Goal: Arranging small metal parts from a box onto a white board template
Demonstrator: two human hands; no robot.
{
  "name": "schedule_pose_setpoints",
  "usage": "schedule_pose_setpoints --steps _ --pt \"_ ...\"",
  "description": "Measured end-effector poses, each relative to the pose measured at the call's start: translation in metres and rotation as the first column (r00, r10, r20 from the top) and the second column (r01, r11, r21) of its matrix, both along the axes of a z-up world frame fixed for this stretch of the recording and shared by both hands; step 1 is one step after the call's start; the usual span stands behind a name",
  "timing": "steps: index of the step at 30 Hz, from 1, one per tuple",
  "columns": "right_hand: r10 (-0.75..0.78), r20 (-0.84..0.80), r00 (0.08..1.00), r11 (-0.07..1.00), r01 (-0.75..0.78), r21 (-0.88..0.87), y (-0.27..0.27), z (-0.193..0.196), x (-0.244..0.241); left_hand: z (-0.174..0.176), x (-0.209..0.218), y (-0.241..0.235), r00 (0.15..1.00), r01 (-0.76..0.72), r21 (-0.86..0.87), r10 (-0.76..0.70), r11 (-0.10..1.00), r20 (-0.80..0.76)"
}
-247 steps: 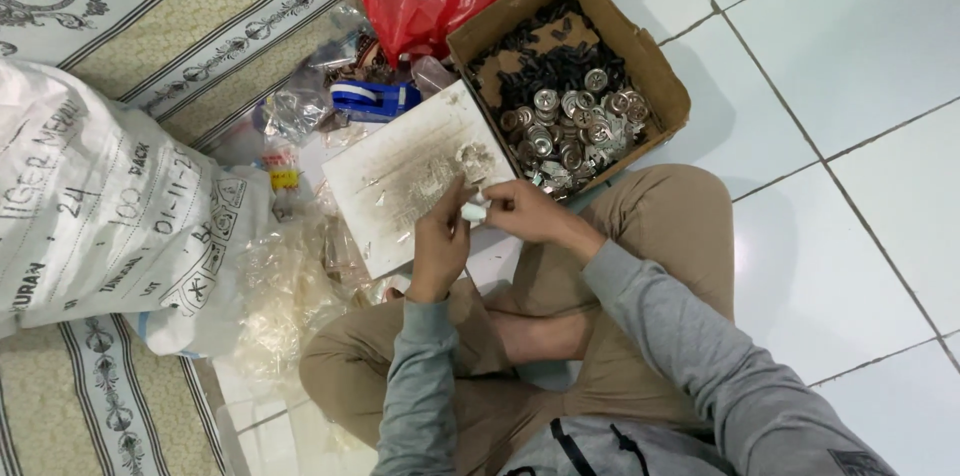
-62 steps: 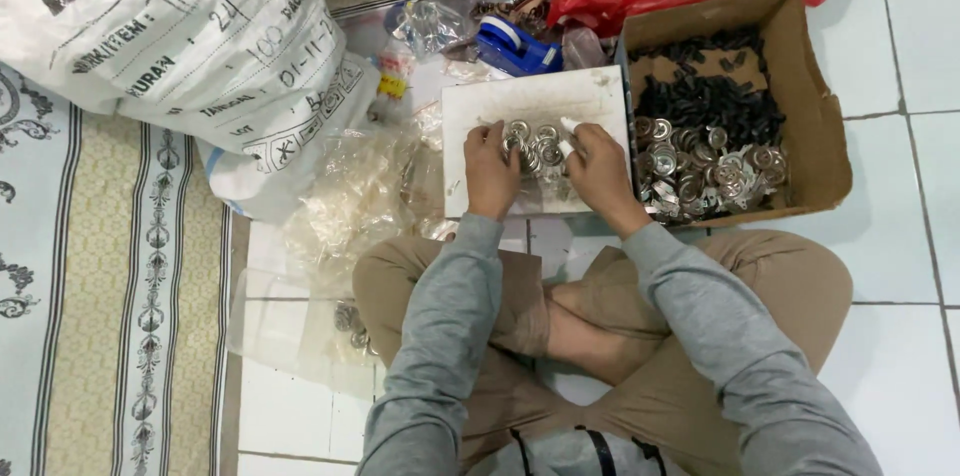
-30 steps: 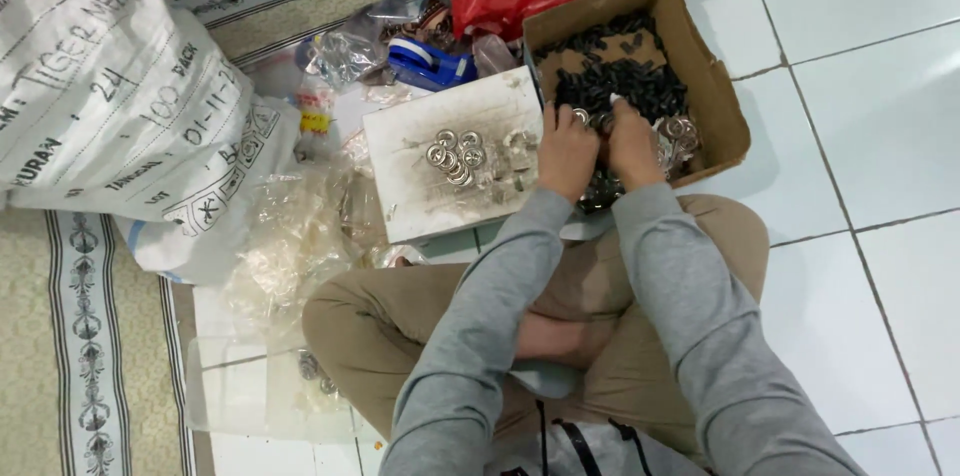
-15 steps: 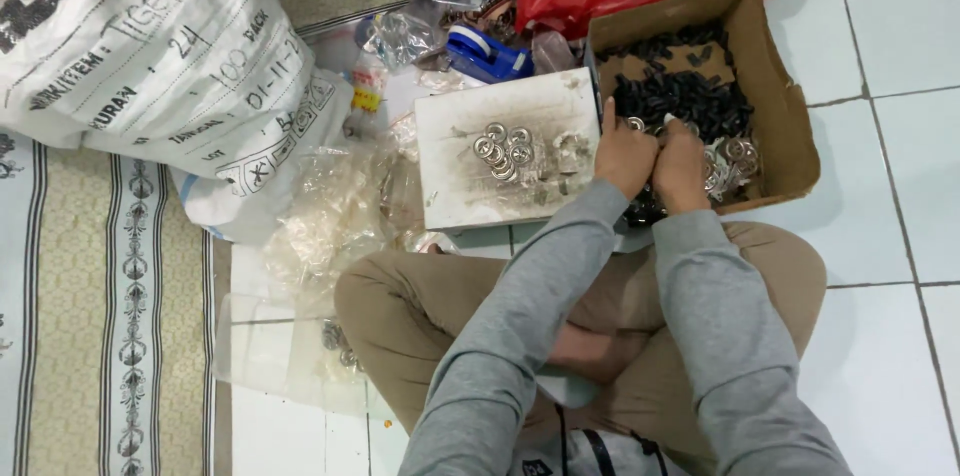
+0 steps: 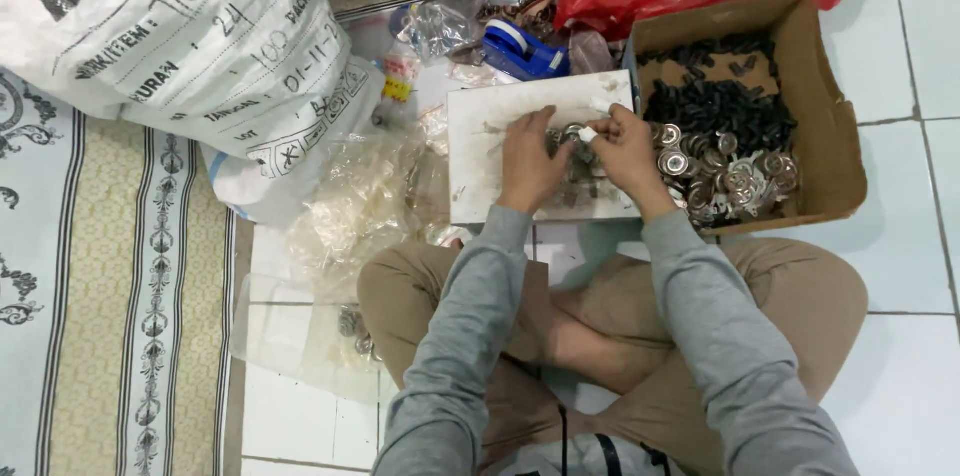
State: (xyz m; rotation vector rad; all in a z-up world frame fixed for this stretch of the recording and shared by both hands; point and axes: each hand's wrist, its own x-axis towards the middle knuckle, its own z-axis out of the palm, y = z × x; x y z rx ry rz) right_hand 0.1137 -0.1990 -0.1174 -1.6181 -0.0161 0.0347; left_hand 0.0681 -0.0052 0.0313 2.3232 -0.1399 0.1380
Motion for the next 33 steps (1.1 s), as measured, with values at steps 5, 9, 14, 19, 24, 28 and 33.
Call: schedule_pose_setpoints --steps 5,9,14,19,24,28,33 --pt "-0.031 0.053 0.998 0.984 0.04 -0.172 0.04 0.053 -0.017 -0.028 -0.031 0.019 0.98 -0.189 0.164 0.174 0.968 0.098" --pt "0.02 0.209 0.978 0.958 0.042 -0.285 0.049 0.136 -0.044 -0.06 -0.025 0.014 0.982 -0.178 0.253 0.154 0.951 0.11" --pt "0.124 0.291 0.949 0.868 0.038 -0.495 0.042 0.129 -0.053 -0.07 -0.027 0.013 0.989 -0.071 0.246 0.036 0.967 0.145" --pt "0.23 0.304 0.925 0.858 -0.045 -0.512 0.043 0.137 -0.063 -0.071 -0.031 0.011 0.991 -0.038 0.297 -0.003 0.954 0.135" --pt "0.173 0.232 0.957 0.774 0.013 -0.633 0.031 0.105 -0.072 -0.063 -0.036 0.009 0.991 -0.003 0.377 -0.047 0.926 0.125" --pt "0.183 0.234 0.955 0.705 0.038 -0.709 0.043 0.12 -0.082 -0.066 -0.039 0.01 0.987 -0.03 0.299 -0.019 0.954 0.158" --pt "0.183 0.237 0.954 0.621 0.075 -0.78 0.058 0.164 -0.094 -0.061 -0.058 0.008 0.923 -0.206 0.278 0.092 0.938 0.374"
